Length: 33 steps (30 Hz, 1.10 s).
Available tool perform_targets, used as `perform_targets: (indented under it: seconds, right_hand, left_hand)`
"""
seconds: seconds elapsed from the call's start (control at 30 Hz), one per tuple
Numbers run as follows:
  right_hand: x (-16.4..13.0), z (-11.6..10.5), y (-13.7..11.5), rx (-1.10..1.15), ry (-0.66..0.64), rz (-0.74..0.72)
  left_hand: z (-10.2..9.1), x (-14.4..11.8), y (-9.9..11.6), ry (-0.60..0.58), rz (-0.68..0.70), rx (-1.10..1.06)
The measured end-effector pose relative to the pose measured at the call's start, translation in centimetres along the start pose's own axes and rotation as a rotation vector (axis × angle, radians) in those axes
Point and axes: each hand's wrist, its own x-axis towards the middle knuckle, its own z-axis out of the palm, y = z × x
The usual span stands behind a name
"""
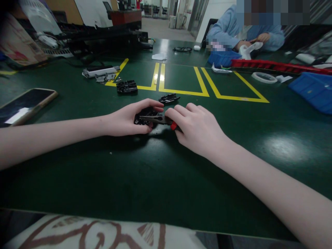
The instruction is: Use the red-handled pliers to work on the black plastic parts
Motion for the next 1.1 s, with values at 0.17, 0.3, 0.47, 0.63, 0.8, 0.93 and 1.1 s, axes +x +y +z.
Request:
perform_targets:
  seconds: [0.17,0.3,0.47,0.63,0.8,0.93,1.1]
  right_hand:
    - [0.2,-0.6,-0.3,-0.068,0.038,0.001]
    - [0.0,-1.4,-0.3,-0.063,0.025,-0.007]
    - [-0.5,-2.4,-1.0,0.028,0.000,0.052]
    - [-0.6,-2.4,-1.1,0.044,-0.006,0.062]
    - [-0.7,-2.3,-0.2,0.182,-0.027,0.132]
    - [-0.8,-2.4,0.1,0.301,-0.095,0.176]
    - [-0.9,-2.2,0.4,0.310,-0.090,0.153]
  left_hand:
    - [0.1,0.3,-0.2,0.009,0.017,-0.039]
    - [0.0,0.4,-0.4,-0.019,0.025,0.021]
    - [0.5,0.1,0.4,-0.022,-0.022,-0.001]
    - [0.6,-0.1,0.5,-0.003,-0.012,0.040]
    - [0.2,-0.3,0.2,-0.077,-0.012,0.092]
    - [0.1,-0.6,0.1,-0.089,0.012,0.273]
    - [-0.2,-0.7,0.3,-0.145,0.003,0.416]
